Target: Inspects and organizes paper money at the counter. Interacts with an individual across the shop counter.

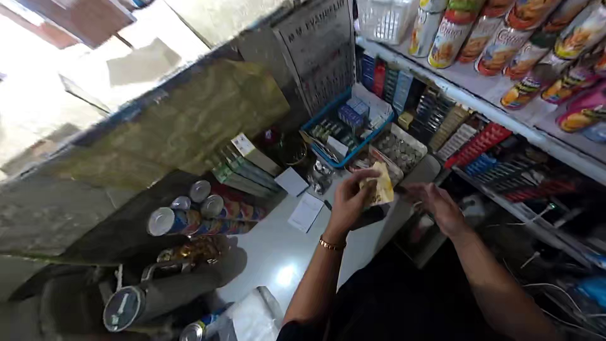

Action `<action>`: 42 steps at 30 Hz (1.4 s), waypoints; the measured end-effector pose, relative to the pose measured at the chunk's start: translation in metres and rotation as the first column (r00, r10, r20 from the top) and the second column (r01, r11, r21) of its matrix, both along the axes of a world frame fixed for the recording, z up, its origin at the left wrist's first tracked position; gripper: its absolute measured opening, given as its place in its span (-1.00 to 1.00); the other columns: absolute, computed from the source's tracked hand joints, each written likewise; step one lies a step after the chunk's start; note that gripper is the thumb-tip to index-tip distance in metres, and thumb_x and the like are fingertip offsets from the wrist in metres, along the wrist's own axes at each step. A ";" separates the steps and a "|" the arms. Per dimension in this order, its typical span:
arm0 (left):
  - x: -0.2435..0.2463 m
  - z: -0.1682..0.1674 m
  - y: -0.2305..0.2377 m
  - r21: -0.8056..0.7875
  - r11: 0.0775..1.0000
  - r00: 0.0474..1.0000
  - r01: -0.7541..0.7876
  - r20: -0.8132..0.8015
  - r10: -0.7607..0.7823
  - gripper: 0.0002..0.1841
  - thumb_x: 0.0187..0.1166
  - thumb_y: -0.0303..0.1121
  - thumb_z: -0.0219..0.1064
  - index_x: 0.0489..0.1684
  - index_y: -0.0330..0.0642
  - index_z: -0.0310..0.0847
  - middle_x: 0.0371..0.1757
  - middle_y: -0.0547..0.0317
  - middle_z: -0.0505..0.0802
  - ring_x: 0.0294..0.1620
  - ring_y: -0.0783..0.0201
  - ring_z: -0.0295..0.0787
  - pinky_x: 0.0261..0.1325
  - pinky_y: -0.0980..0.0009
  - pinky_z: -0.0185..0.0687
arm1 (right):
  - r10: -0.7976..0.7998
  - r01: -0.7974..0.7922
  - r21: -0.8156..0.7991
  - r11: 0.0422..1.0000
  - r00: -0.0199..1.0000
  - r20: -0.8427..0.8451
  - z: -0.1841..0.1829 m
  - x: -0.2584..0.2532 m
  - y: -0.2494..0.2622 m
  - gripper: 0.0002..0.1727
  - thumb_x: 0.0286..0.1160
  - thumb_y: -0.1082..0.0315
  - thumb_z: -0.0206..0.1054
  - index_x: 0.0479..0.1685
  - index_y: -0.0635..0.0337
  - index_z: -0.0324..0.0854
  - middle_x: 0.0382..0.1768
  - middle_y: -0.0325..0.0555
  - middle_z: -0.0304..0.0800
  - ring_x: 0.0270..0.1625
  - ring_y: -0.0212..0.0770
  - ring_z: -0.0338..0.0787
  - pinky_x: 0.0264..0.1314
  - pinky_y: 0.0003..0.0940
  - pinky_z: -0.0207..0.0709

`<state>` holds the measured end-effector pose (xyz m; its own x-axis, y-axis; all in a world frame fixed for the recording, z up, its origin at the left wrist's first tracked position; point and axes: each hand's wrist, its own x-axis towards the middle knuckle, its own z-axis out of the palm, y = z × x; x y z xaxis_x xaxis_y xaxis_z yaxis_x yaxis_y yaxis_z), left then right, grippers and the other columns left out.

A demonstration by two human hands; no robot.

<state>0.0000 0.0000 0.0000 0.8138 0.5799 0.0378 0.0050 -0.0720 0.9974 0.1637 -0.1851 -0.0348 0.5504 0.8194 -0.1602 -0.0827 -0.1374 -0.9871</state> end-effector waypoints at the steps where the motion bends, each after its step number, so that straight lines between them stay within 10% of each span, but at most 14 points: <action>1: 0.002 0.009 -0.001 0.008 0.999 0.997 0.035 0.068 -0.036 -0.75 0.71 -0.46 0.24 0.24 -0.23 0.69 0.14 0.10 0.85 -0.18 0.34 0.82 -0.09 0.35 0.82 | 0.092 -0.098 0.055 0.994 0.991 0.101 0.019 -0.007 0.009 -0.40 0.82 -0.12 -0.02 0.28 0.22 0.68 0.02 -0.21 0.89 0.01 -0.33 0.86 0.11 -0.34 0.76; 4: -0.001 0.027 -0.009 0.005 0.997 0.969 0.075 0.236 -0.074 -0.75 0.66 -0.54 0.26 0.22 -0.27 0.71 0.11 0.06 0.85 -0.23 0.33 0.82 -0.15 0.39 0.82 | 0.018 -0.070 0.126 0.990 0.925 0.379 0.054 -0.029 0.030 -0.75 0.71 0.20 0.28 -0.20 0.15 0.78 -0.39 -0.34 0.84 -0.33 -0.48 0.84 -0.19 -0.49 0.80; 8: -0.015 0.026 -0.017 -0.175 0.983 0.942 0.051 0.335 0.011 -0.70 0.61 -0.59 0.29 0.27 -0.29 0.72 0.00 0.03 0.87 -0.27 0.33 0.81 -0.13 0.38 0.82 | -0.003 -0.098 0.162 0.982 0.846 0.534 0.063 -0.036 0.033 -0.75 0.70 0.20 0.27 -0.25 0.13 0.75 -0.46 -0.40 0.76 -0.40 -0.58 0.74 -0.30 -0.60 0.68; 15: -0.020 0.000 -0.041 -0.582 0.813 0.987 0.035 0.149 0.064 -0.63 0.59 -0.61 0.30 0.36 -0.25 0.68 0.01 -0.03 0.88 -0.19 0.27 0.85 -0.02 0.29 0.82 | 0.034 -0.043 0.090 0.995 0.994 0.099 0.050 -0.058 0.020 -0.65 0.82 0.20 0.13 -0.30 0.12 0.73 -0.57 -0.33 0.71 -0.58 -0.51 0.60 -0.50 -0.64 0.51; 20: -0.031 0.020 -0.034 -0.405 0.905 0.954 0.128 0.300 0.000 -0.65 0.56 -0.61 0.30 0.30 -0.29 0.71 -0.11 0.01 0.89 -0.32 0.35 0.82 -0.16 0.38 0.82 | 0.047 -0.159 0.129 0.979 0.788 0.614 0.057 -0.052 0.008 -0.60 0.82 0.10 0.14 -0.33 0.14 0.70 -0.55 -0.40 0.64 -0.49 -0.60 0.62 -0.43 -0.66 0.54; 24: -0.037 0.030 -0.025 -0.472 0.823 0.774 0.314 0.629 0.065 -0.91 0.47 -0.39 0.45 -0.19 -0.04 0.85 -0.12 0.22 0.88 0.00 0.32 0.81 0.17 0.32 0.72 | 0.076 -0.266 0.111 0.958 0.604 0.793 0.069 -0.048 -0.004 -0.52 0.83 0.05 0.13 -0.37 0.19 0.72 -0.45 -0.25 0.73 -0.32 -0.47 0.72 -0.23 -0.52 0.64; 31: -0.039 0.029 -0.027 -0.437 0.633 0.483 0.639 0.868 0.112 -0.79 0.43 -0.23 0.53 -0.53 -0.03 0.64 -0.52 0.32 0.70 -0.30 0.34 0.72 0.06 0.39 0.63 | 0.061 -0.284 0.135 0.949 0.588 0.807 0.075 -0.056 -0.013 -0.52 0.83 0.06 0.12 -0.40 0.18 0.72 -0.48 -0.25 0.69 -0.30 -0.47 0.70 -0.22 -0.55 0.59; 35: -0.039 0.036 -0.036 -0.559 0.728 0.707 0.398 0.692 0.146 -0.92 0.54 -0.32 0.42 -0.18 -0.03 0.81 -0.04 0.18 0.87 0.05 0.27 0.81 0.19 0.30 0.72 | 0.031 -0.188 0.141 0.972 0.697 0.716 0.072 -0.060 -0.011 -0.55 0.81 0.09 0.15 -0.44 0.16 0.69 -0.53 -0.34 0.66 -0.41 -0.58 0.65 -0.34 -0.63 0.55; 38: -0.030 0.033 -0.053 -0.560 0.821 0.952 0.115 0.299 0.071 -0.73 0.60 -0.52 0.30 0.20 -0.20 0.75 -0.04 0.07 0.87 -0.15 0.30 0.83 -0.03 0.29 0.81 | -0.002 -0.063 0.129 0.990 0.894 0.447 0.067 -0.067 -0.007 -0.66 0.80 0.17 0.18 -0.31 0.09 0.76 -0.53 -0.43 0.73 -0.51 -0.61 0.66 -0.43 -0.69 0.57; 42: -0.028 0.025 -0.054 -0.464 0.879 0.983 0.106 0.183 -0.022 -0.58 0.61 -0.62 0.26 0.45 -0.29 0.61 0.10 -0.06 0.86 -0.13 0.26 0.86 0.02 0.28 0.83 | -0.003 -0.038 0.140 0.989 0.959 0.284 0.070 -0.068 -0.003 -0.65 0.83 0.17 0.12 -0.28 0.05 0.75 -0.55 -0.42 0.70 -0.53 -0.56 0.62 -0.45 -0.68 0.52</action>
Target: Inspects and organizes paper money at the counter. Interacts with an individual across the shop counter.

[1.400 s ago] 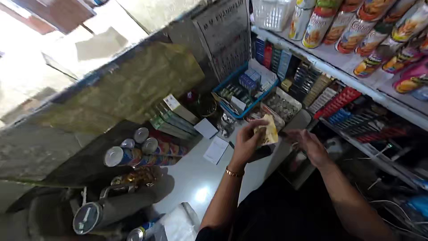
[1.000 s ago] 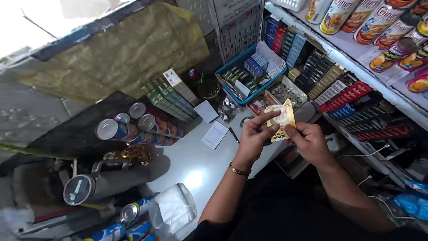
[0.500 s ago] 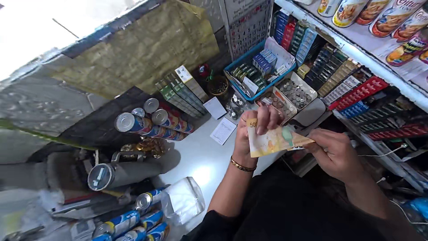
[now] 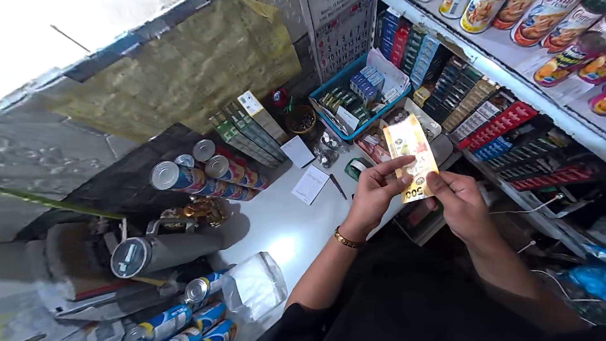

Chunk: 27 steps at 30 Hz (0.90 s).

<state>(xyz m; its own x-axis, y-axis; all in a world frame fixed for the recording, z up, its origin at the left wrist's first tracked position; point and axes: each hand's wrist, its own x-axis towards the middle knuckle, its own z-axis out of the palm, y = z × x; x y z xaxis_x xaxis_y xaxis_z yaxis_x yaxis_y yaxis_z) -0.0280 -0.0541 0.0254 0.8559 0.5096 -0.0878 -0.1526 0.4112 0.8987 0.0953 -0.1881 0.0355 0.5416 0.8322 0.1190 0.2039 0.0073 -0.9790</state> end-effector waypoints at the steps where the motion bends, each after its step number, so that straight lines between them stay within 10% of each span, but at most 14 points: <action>1: -0.003 0.005 0.003 0.090 0.996 0.999 -0.014 0.041 0.011 -0.58 0.60 -0.63 0.26 0.45 -0.31 0.60 0.08 -0.07 0.87 -0.19 0.27 0.86 -0.04 0.32 0.84 | -0.002 0.001 0.013 1.000 0.992 0.129 0.002 0.001 0.000 -0.64 0.84 0.13 0.12 -0.27 0.06 0.73 -0.55 -0.44 0.68 -0.52 -0.60 0.62 -0.45 -0.70 0.52; 4: -0.009 0.024 0.011 0.326 0.942 0.983 -0.083 0.181 0.024 -0.59 0.55 -0.70 0.29 0.40 -0.39 0.62 0.04 -0.03 0.87 -0.38 0.41 0.78 -0.27 0.50 0.79 | -0.038 -0.003 0.101 0.995 0.912 0.407 0.008 0.004 0.000 -0.60 0.83 0.10 0.15 -0.34 0.14 0.69 -0.53 -0.42 0.65 -0.46 -0.62 0.64 -0.40 -0.68 0.55; 12: -0.006 0.022 0.021 0.095 0.963 0.962 -0.254 0.129 0.241 -0.52 0.56 -0.62 0.34 0.51 -0.25 0.55 0.06 -0.04 0.87 -0.23 0.25 0.87 -0.10 0.31 0.87 | 0.175 -0.181 0.013 0.983 0.967 0.183 0.016 -0.001 0.004 -0.63 0.82 0.15 0.16 -0.37 0.07 0.73 -0.59 -0.45 0.67 -0.54 -0.61 0.62 -0.48 -0.72 0.51; 17: -0.020 0.047 0.021 0.550 0.617 0.825 -0.562 0.428 0.369 -0.39 0.41 -0.67 0.48 0.54 -0.37 0.48 0.54 -0.10 0.57 0.09 0.21 0.84 0.05 0.32 0.90 | 0.115 -0.145 0.232 0.962 0.984 0.138 0.038 -0.001 0.030 -0.70 0.49 0.42 0.44 0.18 0.25 0.77 0.04 -0.18 0.85 -0.04 -0.37 0.85 0.05 -0.45 0.82; 21: -0.022 0.034 0.005 0.660 0.460 0.804 -0.594 0.472 0.361 -0.41 0.38 -0.62 0.53 0.48 -0.36 0.53 0.48 -0.10 0.61 0.15 0.21 0.82 0.10 0.30 0.89 | 0.123 -0.069 0.388 0.919 0.986 -0.116 0.042 -0.005 0.055 -0.91 0.48 0.38 0.50 -0.13 0.13 0.84 -0.14 -0.28 0.85 -0.13 -0.44 0.82 -0.05 -0.51 0.77; 27: -0.032 0.023 -0.002 0.576 0.590 0.824 -0.566 0.378 0.421 -0.40 0.38 -0.67 0.50 0.51 -0.34 0.53 0.51 -0.06 0.60 0.13 0.24 0.83 0.06 0.33 0.90 | 0.223 -0.145 0.361 0.921 0.957 -0.186 0.025 -0.010 0.054 -0.90 0.47 0.52 0.46 -0.13 0.25 0.84 -0.12 -0.16 0.88 -0.14 -0.38 0.85 -0.01 -0.44 0.81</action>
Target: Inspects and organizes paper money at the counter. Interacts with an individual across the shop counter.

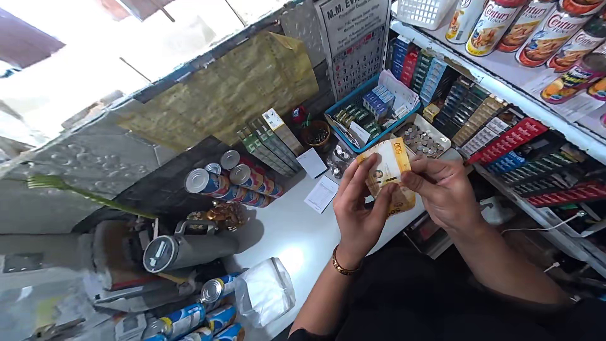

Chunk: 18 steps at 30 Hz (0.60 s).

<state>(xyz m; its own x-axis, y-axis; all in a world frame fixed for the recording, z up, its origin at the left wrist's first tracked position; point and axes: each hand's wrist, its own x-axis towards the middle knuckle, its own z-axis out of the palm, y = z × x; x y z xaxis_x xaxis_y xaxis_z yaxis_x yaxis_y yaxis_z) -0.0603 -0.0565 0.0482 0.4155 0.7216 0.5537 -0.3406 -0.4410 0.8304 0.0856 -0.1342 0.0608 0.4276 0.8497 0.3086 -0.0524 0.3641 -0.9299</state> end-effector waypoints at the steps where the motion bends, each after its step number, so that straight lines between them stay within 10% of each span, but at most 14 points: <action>1: -0.002 0.002 0.001 -0.034 0.999 1.000 0.018 0.007 -0.018 -0.39 0.37 -0.68 0.50 0.51 -0.34 0.53 0.51 -0.06 0.60 0.12 0.22 0.84 0.07 0.31 0.90 | 0.025 -0.025 -0.001 1.000 1.000 0.016 -0.001 0.001 -0.001 -0.88 0.46 0.55 0.45 -0.10 0.28 0.83 -0.07 -0.12 0.87 -0.09 -0.36 0.85 0.03 -0.42 0.81; 8: 0.012 0.010 -0.003 0.042 0.999 0.998 -0.034 0.050 0.032 -0.39 0.40 -0.66 0.48 0.53 -0.35 0.50 0.55 -0.06 0.56 0.20 0.24 0.81 0.14 0.33 0.87 | -0.037 0.037 0.013 0.999 0.999 0.022 0.015 0.005 0.005 -0.98 0.47 0.45 0.50 -0.22 0.18 0.81 -0.26 -0.26 0.84 -0.27 -0.45 0.79 -0.16 -0.52 0.77; 14: 0.012 0.016 0.002 0.025 0.999 0.999 -0.021 0.045 0.020 -0.38 0.42 -0.67 0.47 0.56 -0.35 0.47 0.55 -0.07 0.56 0.17 0.21 0.81 0.12 0.31 0.88 | 0.040 -0.043 0.028 0.999 0.994 0.104 0.018 0.012 -0.001 -0.84 0.52 0.56 0.40 0.00 0.34 0.79 0.01 -0.09 0.83 -0.05 -0.34 0.84 0.05 -0.44 0.81; 18: 0.018 0.020 -0.004 0.042 0.999 0.998 -0.017 0.053 0.014 -0.39 0.41 -0.68 0.47 0.54 -0.38 0.48 0.56 -0.10 0.54 0.26 0.18 0.79 0.18 0.28 0.87 | -0.041 0.039 0.034 0.999 0.996 0.076 0.023 0.014 0.003 -0.97 0.48 0.45 0.49 -0.26 0.22 0.80 -0.20 -0.22 0.82 -0.23 -0.44 0.79 -0.17 -0.55 0.76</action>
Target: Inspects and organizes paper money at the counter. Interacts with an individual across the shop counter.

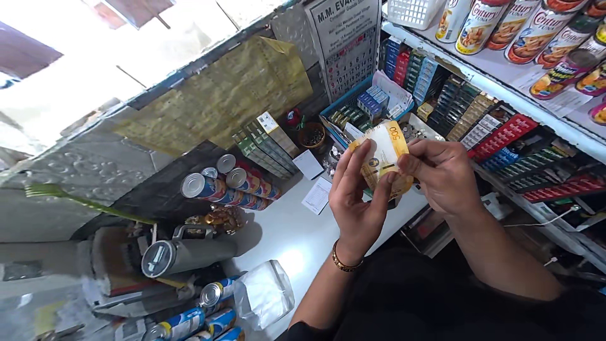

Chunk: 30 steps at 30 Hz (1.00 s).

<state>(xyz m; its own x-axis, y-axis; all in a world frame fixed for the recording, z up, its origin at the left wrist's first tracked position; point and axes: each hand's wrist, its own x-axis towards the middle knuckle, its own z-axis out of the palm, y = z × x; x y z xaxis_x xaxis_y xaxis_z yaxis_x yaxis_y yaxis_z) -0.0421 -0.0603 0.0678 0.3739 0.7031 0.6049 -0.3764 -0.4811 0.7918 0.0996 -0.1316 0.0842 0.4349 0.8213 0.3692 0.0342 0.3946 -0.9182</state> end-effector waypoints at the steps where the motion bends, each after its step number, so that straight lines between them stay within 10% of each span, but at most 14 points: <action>1: 0.000 0.002 0.000 -0.007 1.000 1.000 0.009 0.001 -0.009 -0.39 0.41 -0.68 0.47 0.54 -0.38 0.49 0.56 -0.10 0.55 0.25 0.18 0.79 0.17 0.28 0.87 | 0.006 -0.005 0.016 1.000 1.000 -0.006 0.000 0.001 0.000 -0.98 0.47 0.47 0.48 -0.25 0.23 0.80 -0.19 -0.21 0.83 -0.22 -0.43 0.80 -0.15 -0.54 0.77; 5: -0.005 0.013 0.001 -0.009 1.000 1.000 0.001 0.015 -0.001 -0.36 0.39 -0.69 0.48 0.56 -0.38 0.46 0.55 -0.09 0.57 0.24 0.17 0.80 0.17 0.28 0.88 | 0.063 -0.069 0.041 0.997 0.989 0.136 0.004 0.001 -0.009 -0.83 0.53 0.54 0.39 0.03 0.36 0.76 0.06 -0.08 0.80 0.01 -0.35 0.83 0.08 -0.47 0.81; 9: -0.012 0.025 -0.003 -0.022 0.995 0.994 0.102 0.048 -0.101 -0.03 0.37 -0.72 0.48 0.82 -0.15 -0.07 0.30 0.13 0.79 0.14 0.24 0.87 0.18 0.27 0.87 | 0.017 -0.051 0.100 0.994 0.948 0.319 0.019 0.000 -0.019 -0.64 0.49 0.50 0.47 0.24 0.31 0.57 0.05 -0.19 0.79 0.05 -0.38 0.83 0.18 -0.44 0.80; 13: -0.023 0.021 0.001 -0.020 0.955 0.951 0.296 0.106 -0.292 -0.93 0.44 -0.53 0.50 -0.22 -0.21 0.79 -0.04 0.15 0.87 0.06 0.26 0.85 0.15 0.29 0.84 | -0.019 -0.079 0.203 0.976 0.897 0.441 0.017 0.007 -0.029 -0.88 0.33 0.57 0.46 -0.30 0.15 0.68 -0.06 -0.20 0.81 0.01 -0.39 0.83 -0.02 -0.56 0.79; 19: -0.026 0.019 0.001 0.038 0.949 0.945 0.311 0.088 -0.314 -0.92 0.42 -0.47 0.54 -0.24 -0.17 0.79 -0.04 0.17 0.86 0.07 0.26 0.85 0.19 0.26 0.85 | -0.019 -0.070 0.207 0.976 0.916 0.401 0.011 0.004 -0.031 -0.67 0.39 0.50 0.52 0.05 0.06 0.56 -0.06 -0.29 0.83 0.06 -0.35 0.86 0.13 -0.44 0.82; 23: -0.023 0.028 0.000 0.124 0.980 0.987 0.158 0.004 -0.159 -0.90 0.42 -0.46 0.53 -0.21 -0.16 0.77 -0.06 0.19 0.87 0.03 0.28 0.86 0.10 0.33 0.86 | -0.065 -0.080 0.264 0.961 0.866 0.496 0.016 0.009 -0.027 -0.76 0.42 0.43 0.51 0.03 0.13 0.67 0.09 -0.20 0.67 0.20 -0.37 0.70 0.24 -0.50 0.69; 26: -0.015 0.042 -0.006 0.294 0.952 0.992 -0.082 -0.066 0.105 -0.59 0.45 -0.54 0.51 0.13 0.04 0.46 0.05 0.36 0.86 0.05 0.39 0.85 0.07 0.44 0.84 | -0.155 0.029 0.332 0.943 0.920 0.360 0.024 0.011 -0.014 -0.91 0.52 0.41 0.49 -0.15 0.25 0.77 -0.13 -0.25 0.81 -0.05 -0.47 0.80 0.02 -0.56 0.75; 30: 0.004 0.063 -0.007 0.534 0.819 0.926 -0.212 -0.158 0.342 -0.78 0.40 -0.57 0.53 -0.04 -0.34 0.74 0.26 -0.01 0.76 0.12 0.33 0.80 0.08 0.49 0.81 | -0.115 0.099 0.273 0.957 0.992 0.046 0.026 0.022 0.009 -0.90 0.65 0.48 0.31 -0.10 0.32 0.71 -0.26 -0.29 0.84 -0.20 -0.48 0.84 -0.06 -0.48 0.80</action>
<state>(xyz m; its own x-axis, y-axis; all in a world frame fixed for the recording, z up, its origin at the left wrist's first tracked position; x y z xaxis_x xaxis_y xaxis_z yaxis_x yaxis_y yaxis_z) -0.0377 -0.0670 0.1312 0.3862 0.4245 0.8190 0.0002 -0.8879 0.4601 0.1219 -0.1228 0.1100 0.4847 0.6374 0.5990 0.1418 0.6185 -0.7728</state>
